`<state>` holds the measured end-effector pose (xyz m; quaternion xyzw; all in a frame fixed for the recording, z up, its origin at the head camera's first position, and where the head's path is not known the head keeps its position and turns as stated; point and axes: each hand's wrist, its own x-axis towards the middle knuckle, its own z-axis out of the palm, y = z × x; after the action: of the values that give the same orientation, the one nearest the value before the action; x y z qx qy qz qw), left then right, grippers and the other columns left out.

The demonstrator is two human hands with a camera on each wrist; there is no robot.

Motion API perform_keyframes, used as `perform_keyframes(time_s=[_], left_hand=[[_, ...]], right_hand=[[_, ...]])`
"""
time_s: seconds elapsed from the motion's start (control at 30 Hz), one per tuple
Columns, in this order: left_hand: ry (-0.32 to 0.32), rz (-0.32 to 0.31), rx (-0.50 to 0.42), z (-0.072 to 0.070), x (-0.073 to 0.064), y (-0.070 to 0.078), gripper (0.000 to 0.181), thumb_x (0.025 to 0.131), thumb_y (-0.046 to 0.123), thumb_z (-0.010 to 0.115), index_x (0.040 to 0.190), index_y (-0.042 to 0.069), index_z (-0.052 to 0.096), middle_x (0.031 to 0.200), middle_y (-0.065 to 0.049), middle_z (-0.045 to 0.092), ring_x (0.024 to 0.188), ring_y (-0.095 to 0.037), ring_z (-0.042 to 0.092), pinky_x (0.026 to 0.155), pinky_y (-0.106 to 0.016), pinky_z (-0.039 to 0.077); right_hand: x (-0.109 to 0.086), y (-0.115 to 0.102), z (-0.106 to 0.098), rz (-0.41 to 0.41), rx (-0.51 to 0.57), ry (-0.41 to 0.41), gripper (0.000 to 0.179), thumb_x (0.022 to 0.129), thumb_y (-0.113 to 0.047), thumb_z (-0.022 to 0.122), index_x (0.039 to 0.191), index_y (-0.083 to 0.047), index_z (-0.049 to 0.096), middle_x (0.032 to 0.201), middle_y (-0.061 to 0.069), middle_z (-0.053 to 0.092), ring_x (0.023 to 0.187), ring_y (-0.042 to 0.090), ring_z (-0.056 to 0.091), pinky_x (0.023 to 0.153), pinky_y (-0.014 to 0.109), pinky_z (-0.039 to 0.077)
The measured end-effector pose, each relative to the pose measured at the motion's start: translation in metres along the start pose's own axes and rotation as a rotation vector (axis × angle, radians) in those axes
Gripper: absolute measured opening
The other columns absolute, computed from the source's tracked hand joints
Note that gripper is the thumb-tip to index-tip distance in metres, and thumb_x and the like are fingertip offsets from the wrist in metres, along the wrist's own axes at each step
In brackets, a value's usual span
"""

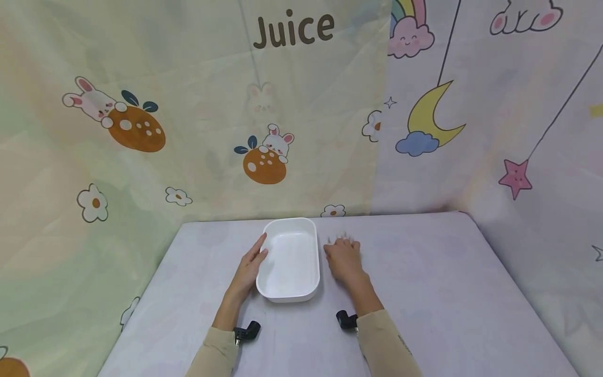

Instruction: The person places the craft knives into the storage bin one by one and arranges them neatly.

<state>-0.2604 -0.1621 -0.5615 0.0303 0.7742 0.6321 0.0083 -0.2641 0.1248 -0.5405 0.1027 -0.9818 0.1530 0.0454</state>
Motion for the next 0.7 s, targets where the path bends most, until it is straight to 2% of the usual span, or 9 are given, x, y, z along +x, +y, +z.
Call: perform_keyframes(time_s=[0.37,0.53,0.7], left_hand=[[-0.019,0.009,-0.006,0.001,0.0,0.001,0.051,0.11,0.03,0.051,0.16,0.037,0.039,0.168,0.017,0.032,0.16,-0.013,0.021,0.133,-0.046,0.015],[-0.019,0.005,-0.011,0.001,-0.001,0.0,0.051,0.11,0.029,0.051,0.16,0.036,0.04,0.168,0.016,0.032,0.161,-0.015,0.02,0.132,-0.047,0.015],[-0.014,0.018,-0.012,0.0,-0.002,0.0,0.052,0.11,0.028,0.051,0.16,0.034,0.04,0.169,0.014,0.032,0.161,-0.016,0.02,0.132,-0.048,0.014]], right_hand=[[0.001,-0.005,-0.003,0.013,-0.036,-0.001,0.017,0.098,-0.014,0.071,0.113,-0.016,0.077,0.094,0.009,0.075,0.096,0.033,0.065,0.098,0.061,0.039],[-0.001,-0.002,-0.002,0.027,0.006,-0.016,0.027,0.099,-0.016,0.069,0.125,-0.016,0.074,0.103,0.011,0.076,0.102,0.036,0.066,0.098,0.061,0.039],[0.002,0.006,-0.003,0.049,0.155,-0.005,0.038,0.102,-0.019,0.066,0.14,-0.016,0.067,0.118,0.013,0.075,0.111,0.036,0.065,0.094,0.056,0.04]])
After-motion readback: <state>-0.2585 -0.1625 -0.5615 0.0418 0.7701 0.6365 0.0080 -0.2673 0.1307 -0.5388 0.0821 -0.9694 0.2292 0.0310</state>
